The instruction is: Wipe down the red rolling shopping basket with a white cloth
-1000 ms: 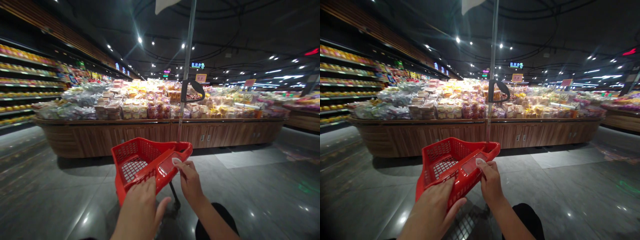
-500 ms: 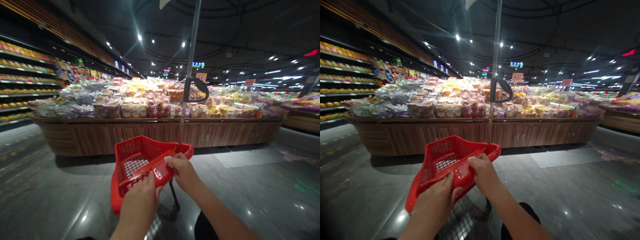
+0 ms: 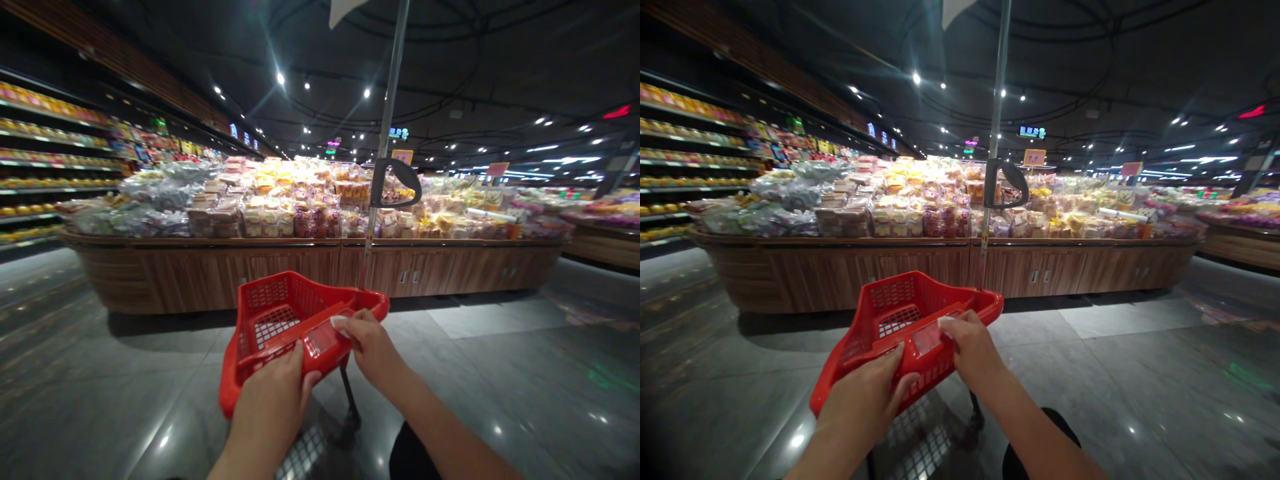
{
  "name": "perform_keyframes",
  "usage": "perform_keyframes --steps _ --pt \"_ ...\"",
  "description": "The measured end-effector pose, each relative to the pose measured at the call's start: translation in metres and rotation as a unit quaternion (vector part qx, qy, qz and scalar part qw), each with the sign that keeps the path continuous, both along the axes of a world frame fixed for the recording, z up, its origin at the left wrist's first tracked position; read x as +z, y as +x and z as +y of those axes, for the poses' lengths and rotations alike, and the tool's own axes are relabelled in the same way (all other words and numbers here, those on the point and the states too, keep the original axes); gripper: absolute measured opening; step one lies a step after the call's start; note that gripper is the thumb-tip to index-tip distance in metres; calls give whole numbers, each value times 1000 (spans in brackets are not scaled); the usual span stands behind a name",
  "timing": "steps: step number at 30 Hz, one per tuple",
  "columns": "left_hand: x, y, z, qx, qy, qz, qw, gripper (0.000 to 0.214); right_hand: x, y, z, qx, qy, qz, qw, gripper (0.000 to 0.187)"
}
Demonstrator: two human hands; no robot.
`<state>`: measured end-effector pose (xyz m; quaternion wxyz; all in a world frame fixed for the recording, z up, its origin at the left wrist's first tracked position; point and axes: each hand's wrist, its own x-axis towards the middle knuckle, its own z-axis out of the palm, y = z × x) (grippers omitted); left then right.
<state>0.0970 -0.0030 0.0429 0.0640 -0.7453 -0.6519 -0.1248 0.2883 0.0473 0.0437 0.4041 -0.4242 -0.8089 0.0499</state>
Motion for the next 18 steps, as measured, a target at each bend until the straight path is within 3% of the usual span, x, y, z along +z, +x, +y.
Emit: perform_keyframes --steps 3,8,11,18 --pt "0 -4 1 -5 -5 -5 1000 44 -1 -4 -6 46 0 -3 999 37" --pt "-1 -9 3 -8 -9 -5 1000 45 8 7 36 -61 -52 -16 997 24" --pt "4 -11 3 -6 -15 -11 1000 45 13 15 53 -55 -70 -36 995 18" --pt "14 -17 6 -4 -28 -29 999 40 20 35 41 -27 -83 -76 993 13"
